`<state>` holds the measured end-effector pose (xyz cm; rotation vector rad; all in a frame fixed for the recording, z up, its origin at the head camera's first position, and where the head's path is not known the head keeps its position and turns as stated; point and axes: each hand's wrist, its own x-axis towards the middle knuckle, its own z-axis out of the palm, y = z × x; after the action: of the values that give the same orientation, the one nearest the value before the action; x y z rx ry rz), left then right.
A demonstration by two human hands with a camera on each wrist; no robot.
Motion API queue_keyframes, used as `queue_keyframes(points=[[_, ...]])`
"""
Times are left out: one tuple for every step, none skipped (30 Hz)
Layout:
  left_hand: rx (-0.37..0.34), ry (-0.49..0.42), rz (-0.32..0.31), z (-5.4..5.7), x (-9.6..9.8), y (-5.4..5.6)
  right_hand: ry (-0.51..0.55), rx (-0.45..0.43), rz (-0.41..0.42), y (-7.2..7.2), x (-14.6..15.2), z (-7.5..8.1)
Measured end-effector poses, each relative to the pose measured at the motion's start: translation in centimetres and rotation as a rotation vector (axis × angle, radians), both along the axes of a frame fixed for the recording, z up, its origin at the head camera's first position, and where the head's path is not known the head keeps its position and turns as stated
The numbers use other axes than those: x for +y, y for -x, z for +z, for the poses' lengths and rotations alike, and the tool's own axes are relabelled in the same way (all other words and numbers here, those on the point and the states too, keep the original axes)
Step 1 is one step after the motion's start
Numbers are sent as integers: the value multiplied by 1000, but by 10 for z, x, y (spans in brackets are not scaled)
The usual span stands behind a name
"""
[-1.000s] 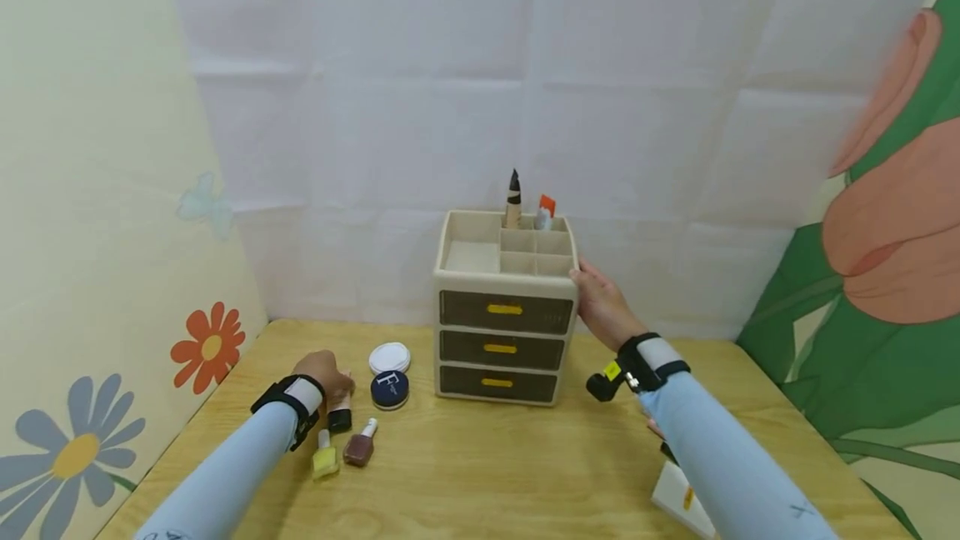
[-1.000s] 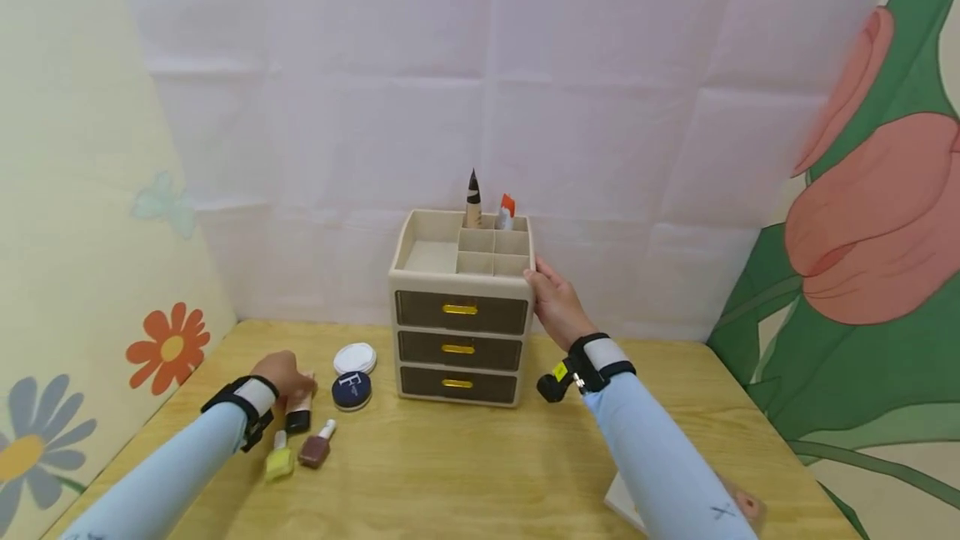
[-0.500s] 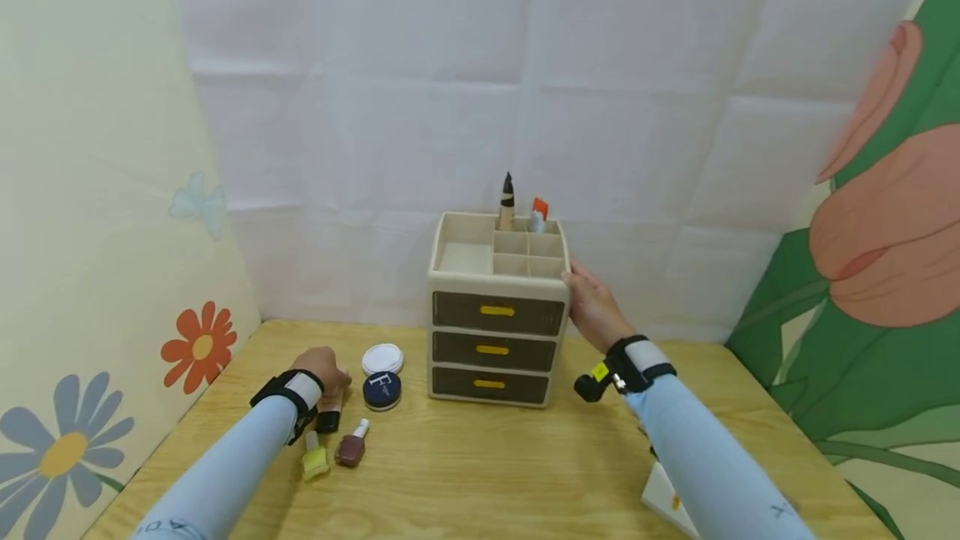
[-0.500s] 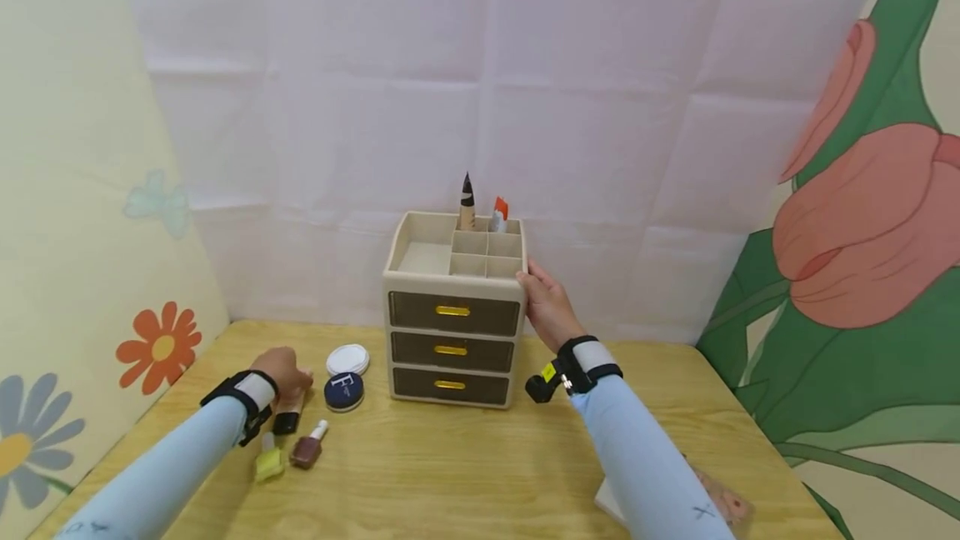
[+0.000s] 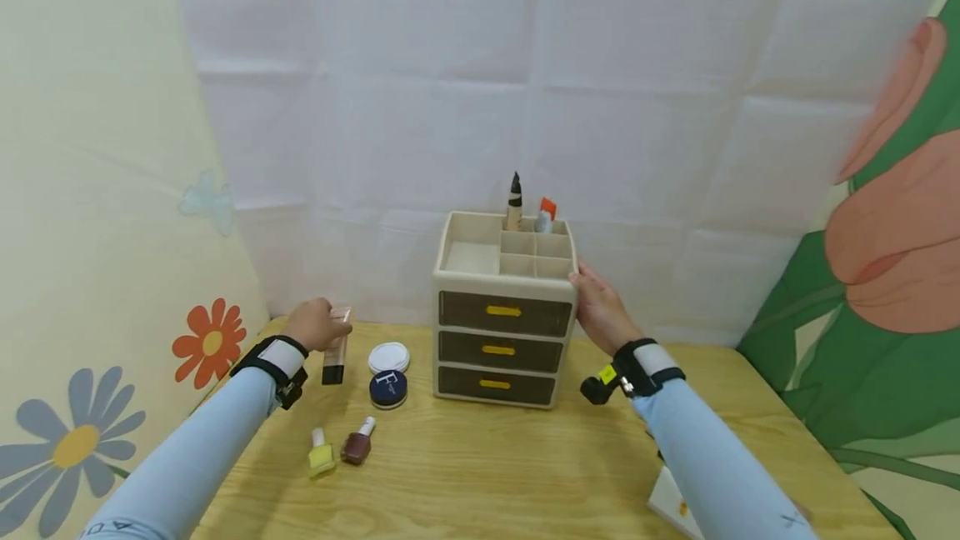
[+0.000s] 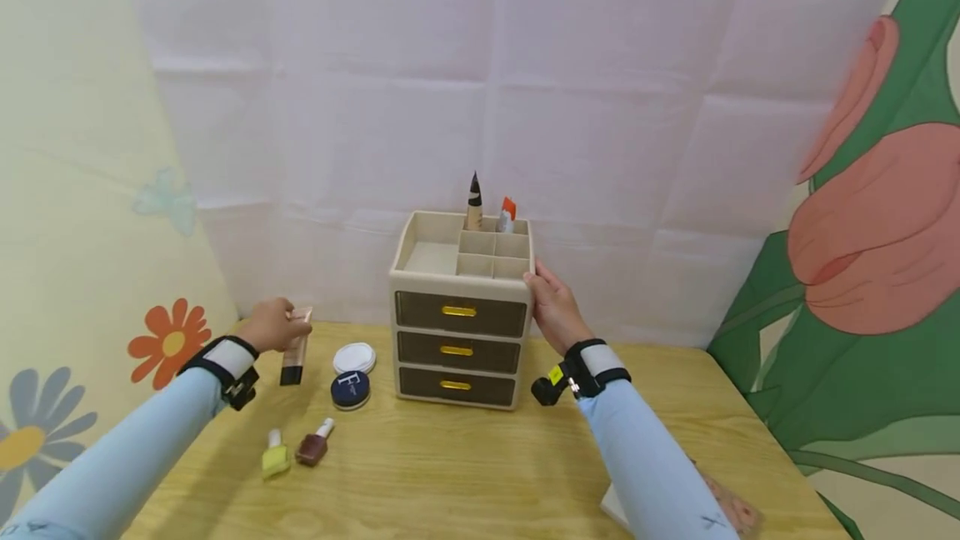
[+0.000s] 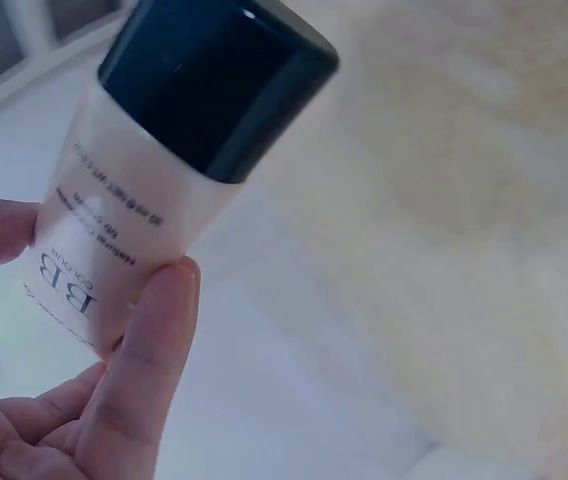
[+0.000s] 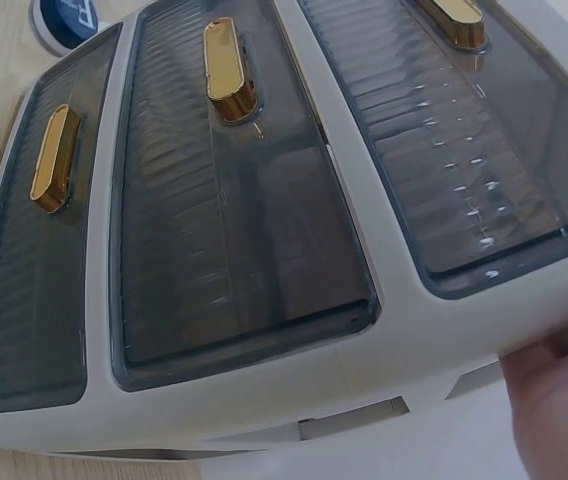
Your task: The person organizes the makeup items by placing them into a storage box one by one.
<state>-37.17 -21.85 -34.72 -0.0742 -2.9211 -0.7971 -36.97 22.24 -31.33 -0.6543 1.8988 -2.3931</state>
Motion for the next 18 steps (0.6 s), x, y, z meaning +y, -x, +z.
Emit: queue_keyframes(points=[[17, -12, -14, 8, 0, -2, -8, 0, -1, 0, 1, 0], [35, -19, -31, 16, 0, -3, -13, 0, -2, -1, 2, 0], [52, -27, -50, 25, 0, -6, -18, 1, 0, -1, 2, 0], [60, -39, -67, 34, 0, -8, -21, 1, 1, -1, 2, 1], [74, -50, -83, 43, 0, -11, -24, 3, 4, -1, 2, 1], [87, -59, -98, 53, 1, -14, -23, 3, 7, -1, 2, 1], [97, -71, -108, 63, 2, -16, -20, 0, 11, -1, 2, 1], [111, -83, -121, 72, 4, -19, -16, 0, 13, -1, 2, 2], [122, -96, -133, 82, 6, -22, -16, 1, 14, 0, 2, 2], [132, -109, -144, 92, 9, -24, -13, 1, 11, 1, 2, 2], [142, -122, -154, 101, 13, -26, -12, 3, 12, 1, 3, 3], [148, -133, -164, 110, 17, -27, -9, 3, 14, 1, 3, 3], [155, -142, -174, 119, 21, -29, -10, 4, 17, 2, 4, 3], [163, -154, -185, 127, 26, -30, -8, 7, 20, 2, 4, 3], [169, -166, -196, 135, 31, -30, -14, 11, 24, 2, 4, 4], [176, -177, -205, 142, 35, -31, -13, 9, 25, 2, 5, 4], [185, -190, -214, 150, 40, -31, -16, 10, 29, 3, 5, 4], [195, -202, -222, 157, 46, -31, -17, 8, 27, 3, 5, 4]])
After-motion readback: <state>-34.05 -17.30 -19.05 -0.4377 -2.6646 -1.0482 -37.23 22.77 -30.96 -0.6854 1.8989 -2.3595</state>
